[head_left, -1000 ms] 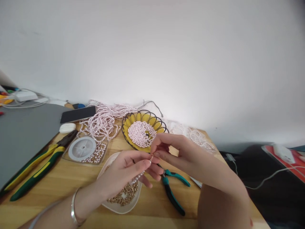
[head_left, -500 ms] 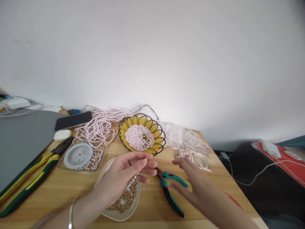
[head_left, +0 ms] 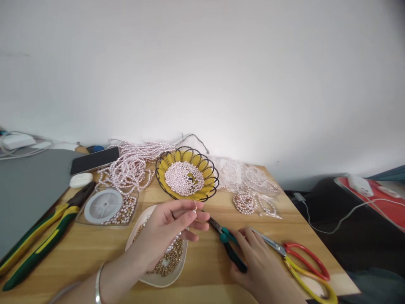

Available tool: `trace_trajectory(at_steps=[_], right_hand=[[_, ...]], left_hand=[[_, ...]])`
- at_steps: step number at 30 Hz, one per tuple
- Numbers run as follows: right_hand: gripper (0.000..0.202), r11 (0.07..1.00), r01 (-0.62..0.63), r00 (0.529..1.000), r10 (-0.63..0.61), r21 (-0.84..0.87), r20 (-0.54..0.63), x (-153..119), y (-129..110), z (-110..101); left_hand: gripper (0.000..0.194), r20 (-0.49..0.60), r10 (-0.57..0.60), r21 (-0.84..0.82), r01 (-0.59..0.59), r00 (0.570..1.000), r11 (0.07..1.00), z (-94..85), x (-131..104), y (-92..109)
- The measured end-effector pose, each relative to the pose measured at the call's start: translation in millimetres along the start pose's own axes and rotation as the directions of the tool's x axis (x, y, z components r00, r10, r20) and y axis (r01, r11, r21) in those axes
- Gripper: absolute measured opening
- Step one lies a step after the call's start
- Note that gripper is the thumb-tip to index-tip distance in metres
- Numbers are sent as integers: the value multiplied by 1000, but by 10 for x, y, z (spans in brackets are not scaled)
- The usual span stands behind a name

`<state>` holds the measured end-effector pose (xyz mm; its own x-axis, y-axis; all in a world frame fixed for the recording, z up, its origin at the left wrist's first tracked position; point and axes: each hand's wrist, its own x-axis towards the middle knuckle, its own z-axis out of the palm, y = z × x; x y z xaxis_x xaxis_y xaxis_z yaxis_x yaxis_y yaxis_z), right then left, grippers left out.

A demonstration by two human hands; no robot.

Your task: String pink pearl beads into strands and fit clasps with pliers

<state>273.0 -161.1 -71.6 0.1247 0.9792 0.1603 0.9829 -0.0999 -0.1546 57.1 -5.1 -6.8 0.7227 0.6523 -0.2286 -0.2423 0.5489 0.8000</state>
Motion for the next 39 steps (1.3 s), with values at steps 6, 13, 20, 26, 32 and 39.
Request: trace_trajectory(at_steps=[6, 13, 20, 26, 32, 39], right_hand=[[25, 939, -244, 967, 255, 243, -16, -150, 57, -228], [37, 755, -322, 943, 310, 571, 121, -188, -83, -588], [35, 853, -197, 977, 212, 484, 25, -116, -431, -503], [33, 889, -77, 993, 110, 452, -48, -16, -511, -544], [38, 895, 1, 997, 34, 446, -69, -27, -494, -541], [35, 883, -39, 999, 51, 467, -13, -24, -480, -542]], left_hand=[[33, -29, 21, 36, -20, 999, 999, -17, 12, -21], [33, -22, 49, 51, -48, 999, 998, -26, 16, -43], [27, 20, 83, 94, -85, 996, 992, -30, 11, -55], [24, 38, 117, 132, -121, 992, 984, -10, -6, -23], [22, 48, 140, 140, -145, 989, 979, 16, -13, -7], [21, 48, 151, 159, -157, 987, 975, 18, -20, -11]])
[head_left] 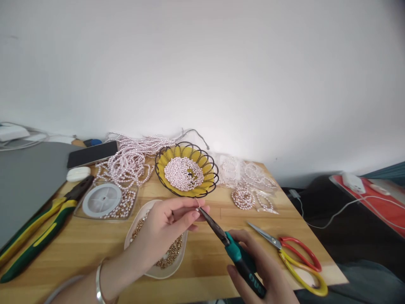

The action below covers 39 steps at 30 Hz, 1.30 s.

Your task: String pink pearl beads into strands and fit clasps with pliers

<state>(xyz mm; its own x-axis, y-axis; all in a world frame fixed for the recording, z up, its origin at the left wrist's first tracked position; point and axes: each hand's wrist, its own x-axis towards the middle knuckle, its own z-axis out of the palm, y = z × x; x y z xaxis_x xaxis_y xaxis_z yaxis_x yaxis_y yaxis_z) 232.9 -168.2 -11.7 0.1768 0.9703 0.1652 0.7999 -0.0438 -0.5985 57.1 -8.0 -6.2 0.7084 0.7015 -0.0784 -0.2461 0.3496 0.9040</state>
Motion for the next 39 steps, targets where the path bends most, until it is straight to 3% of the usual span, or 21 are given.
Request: trace_trajectory(at_steps=[15, 22, 31, 39], right_hand=[[36, 996, -56, 998, 56, 72, 13, -64, 87, 20], [28, 987, -114, 993, 111, 117, 39, -8, 5, 8], [13, 959, -192, 981, 190, 210, 26, 92, -233, 5], [13, 971, -176, 984, 172, 159, 36, 77, -214, -90]], left_hand=[[19, 6, 30, 19, -30, 1000, 999, 7, -12, -23], [20, 14, 58, 32, -59, 998, 998, 8, -20, -31], [25, 77, 130, 197, -143, 989, 970, -9, -34, -43], [24, 123, 98, 278, -129, 988, 952, -27, -72, -28]])
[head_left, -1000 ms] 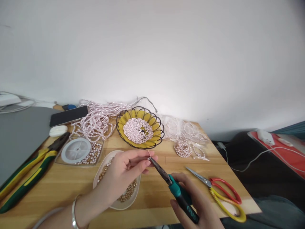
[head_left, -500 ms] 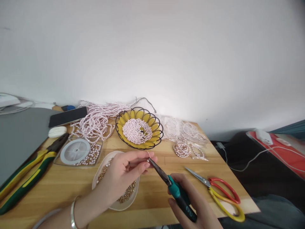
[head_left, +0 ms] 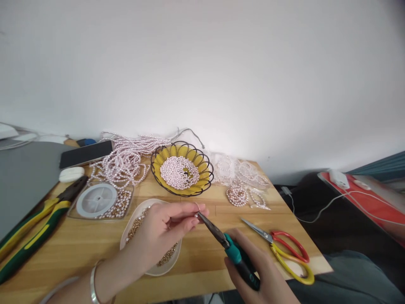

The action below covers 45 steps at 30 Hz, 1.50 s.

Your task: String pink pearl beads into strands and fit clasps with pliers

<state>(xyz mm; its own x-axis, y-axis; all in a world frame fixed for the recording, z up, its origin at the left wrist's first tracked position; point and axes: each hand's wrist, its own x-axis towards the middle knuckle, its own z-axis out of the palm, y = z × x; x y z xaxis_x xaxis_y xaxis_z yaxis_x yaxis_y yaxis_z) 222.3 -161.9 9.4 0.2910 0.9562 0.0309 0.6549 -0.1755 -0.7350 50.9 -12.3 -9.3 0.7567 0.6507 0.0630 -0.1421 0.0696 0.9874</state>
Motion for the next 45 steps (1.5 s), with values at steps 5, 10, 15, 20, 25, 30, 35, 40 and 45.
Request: trace_trajectory(at_steps=[5, 10, 15, 20, 25, 30, 35, 40, 45], right_hand=[[15, 1000, -3, 1000, 2, -18, -22, -29, 16, -19], [17, 998, -11, 1000, 10, -66, -15, -40, 66, -23], [6, 992, 70, 995, -62, -109, 77, 33, 134, -25], [11, 990, 36, 999, -31, -140, 38, 71, 108, 30], [11, 984, 31, 994, -12, -174, 109, 99, 157, 64], [13, 984, 40, 990, -14, -175, 142, 171, 278, 109], [12, 986, 54, 992, -35, -156, 121, 186, 311, 126], [9, 990, 66, 994, -55, -123, 93, 122, 229, 83], [11, 998, -39, 997, 35, 55, 72, 42, 119, 52]], left_hand=[[23, 15, 17, 19, -17, 1000, 1000, -11, -1, 23], [23, 13, 12, 37, -13, 1000, 999, -16, -5, 29], [24, 26, 7, 38, -8, 1000, 999, 7, 6, 37], [27, 28, -9, 11, 8, 1000, 1000, 25, 1, 48], [28, 11, -16, -7, 16, 1000, 1000, 27, 12, 60], [26, -21, -72, -29, 71, 997, 997, 43, 59, -15], [33, -22, -87, -56, 85, 996, 995, 41, 64, -52], [30, -32, -115, -62, 113, 993, 992, 46, 48, 16], [37, -55, -124, -99, 118, 991, 988, 44, 61, 25]])
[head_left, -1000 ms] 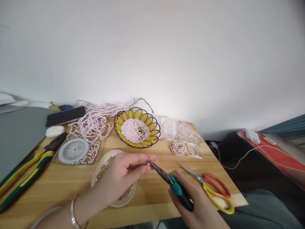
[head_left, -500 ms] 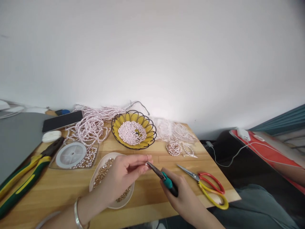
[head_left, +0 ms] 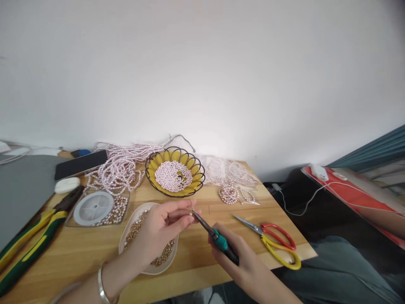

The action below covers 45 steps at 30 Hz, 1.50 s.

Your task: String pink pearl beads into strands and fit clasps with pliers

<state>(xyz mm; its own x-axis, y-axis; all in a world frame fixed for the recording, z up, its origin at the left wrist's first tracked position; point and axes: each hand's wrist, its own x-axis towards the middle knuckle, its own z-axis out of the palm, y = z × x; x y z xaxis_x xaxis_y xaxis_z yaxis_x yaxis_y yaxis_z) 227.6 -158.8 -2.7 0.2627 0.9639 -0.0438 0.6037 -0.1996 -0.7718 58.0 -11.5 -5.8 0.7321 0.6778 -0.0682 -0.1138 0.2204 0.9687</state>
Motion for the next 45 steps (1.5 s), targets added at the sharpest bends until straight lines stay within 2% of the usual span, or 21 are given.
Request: trace_trajectory(at_steps=[4, 7, 12, 20, 28, 35, 39, 45], right_hand=[[16, 985, -97, 995, 90, 144, 54, -15, -59, -25], [17, 978, -118, 992, 109, 169, 63, -12, -91, -46], [17, 985, -121, 992, 117, 121, 41, -4, -121, -63], [12, 999, -8, 1000, 8, -51, -16, 17, -103, -72], [8, 983, 55, 998, -49, -174, 39, 28, -86, -153], [8, 977, 125, 992, -118, -175, 50, 9, -29, -236], [8, 983, 91, 994, -79, -158, 77, -5, -79, -288], [6, 982, 64, 996, -53, -175, 66, -38, -133, -310]], left_hand=[[41, -6, -36, -30, 36, 999, 999, 3, 6, 9], [42, -11, -50, -57, 49, 999, 997, 9, 1, 26], [38, -4, -32, -78, 32, 999, 996, 9, -10, 18], [31, -11, 58, 5, -58, 998, 998, 5, -17, -6], [32, -6, 128, 149, -125, 992, 981, 3, -17, -26], [33, 30, 130, 217, -134, 991, 967, 15, -28, 9], [34, 49, 130, 265, -138, 990, 954, 16, -26, -5], [35, 90, 127, 249, -146, 988, 957, 7, -34, -31]])
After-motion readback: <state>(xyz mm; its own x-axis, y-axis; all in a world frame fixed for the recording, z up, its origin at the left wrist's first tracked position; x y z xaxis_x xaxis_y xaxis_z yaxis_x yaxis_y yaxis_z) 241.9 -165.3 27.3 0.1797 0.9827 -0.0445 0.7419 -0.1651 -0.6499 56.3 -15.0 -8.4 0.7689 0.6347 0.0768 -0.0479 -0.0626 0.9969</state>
